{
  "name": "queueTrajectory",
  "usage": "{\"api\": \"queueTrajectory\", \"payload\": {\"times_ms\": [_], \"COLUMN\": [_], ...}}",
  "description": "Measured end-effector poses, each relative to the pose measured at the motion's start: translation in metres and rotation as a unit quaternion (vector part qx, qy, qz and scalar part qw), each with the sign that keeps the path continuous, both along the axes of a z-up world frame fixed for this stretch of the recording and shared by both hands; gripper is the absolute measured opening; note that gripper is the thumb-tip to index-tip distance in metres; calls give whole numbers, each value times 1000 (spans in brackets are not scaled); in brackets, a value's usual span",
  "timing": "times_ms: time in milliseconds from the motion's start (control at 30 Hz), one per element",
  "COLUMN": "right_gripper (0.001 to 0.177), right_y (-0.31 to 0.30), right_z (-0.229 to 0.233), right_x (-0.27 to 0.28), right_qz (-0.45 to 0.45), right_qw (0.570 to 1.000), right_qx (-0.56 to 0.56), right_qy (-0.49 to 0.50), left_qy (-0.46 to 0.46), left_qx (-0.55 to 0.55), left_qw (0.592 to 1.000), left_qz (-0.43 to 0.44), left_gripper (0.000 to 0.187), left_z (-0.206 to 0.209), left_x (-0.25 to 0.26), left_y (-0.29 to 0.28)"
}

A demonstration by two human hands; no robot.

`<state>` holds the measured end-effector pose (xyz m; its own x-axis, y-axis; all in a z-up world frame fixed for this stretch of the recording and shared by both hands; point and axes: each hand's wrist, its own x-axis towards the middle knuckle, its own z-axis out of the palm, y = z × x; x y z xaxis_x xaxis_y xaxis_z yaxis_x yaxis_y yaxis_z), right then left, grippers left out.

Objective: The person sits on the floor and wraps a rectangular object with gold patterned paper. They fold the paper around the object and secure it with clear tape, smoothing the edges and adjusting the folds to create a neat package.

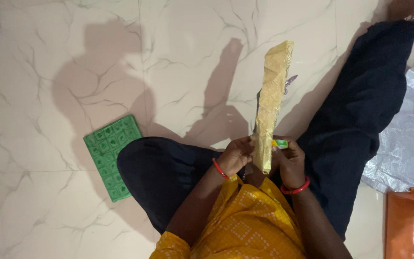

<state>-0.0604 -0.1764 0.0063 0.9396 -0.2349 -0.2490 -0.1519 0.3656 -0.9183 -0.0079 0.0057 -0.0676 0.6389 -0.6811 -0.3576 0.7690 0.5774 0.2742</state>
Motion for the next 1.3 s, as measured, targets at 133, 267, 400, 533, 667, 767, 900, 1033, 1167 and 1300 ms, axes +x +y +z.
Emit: {"api": "queueTrajectory", "payload": {"times_ms": [133, 267, 400, 533, 667, 767, 900, 1033, 1167, 1300], "right_gripper": [18, 18, 18, 22, 28, 25, 29, 31, 34, 42], "right_y": [8, 14, 21, 18, 14, 11, 13, 14, 14, 10], "right_z": [-4, -11, -8, 3, 8, 9, 11, 17, 20, 26], "right_x": [3, 8, 13, 19, 22, 22, 21, 21, 20, 17], "right_qz": [9, 49, 54, 59, 58, 47, 52, 52, 33, 53], "right_qw": [995, 989, 976, 935, 922, 942, 897, 872, 877, 822], "right_qx": [-94, -137, -204, -337, -354, -318, -423, -462, -462, -551], "right_qy": [-42, -32, -55, -96, -145, -100, -120, -154, -132, -134], "left_qy": [-10, -16, -47, 11, -326, -364, -342, -315, -307, -297], "left_qx": [150, 221, 277, 152, 317, 347, 445, 480, 555, 525], "left_qw": [988, 974, 954, 977, 890, 864, 827, 815, 771, 793], "left_qz": [15, 53, 102, 151, 23, 17, 27, 73, 47, 84], "left_gripper": [40, 31, 32, 52, 68, 70, 52, 38, 37, 36], "left_z": [-7, -30, -50, -30, 15, 35, 39, 39, 43, 41], "left_x": [-5, -15, -20, -12, -7, -3, -1, -2, -1, 4], "left_y": [-1, 2, 0, 5, 4, 0, -2, -10, -5, -1]}}
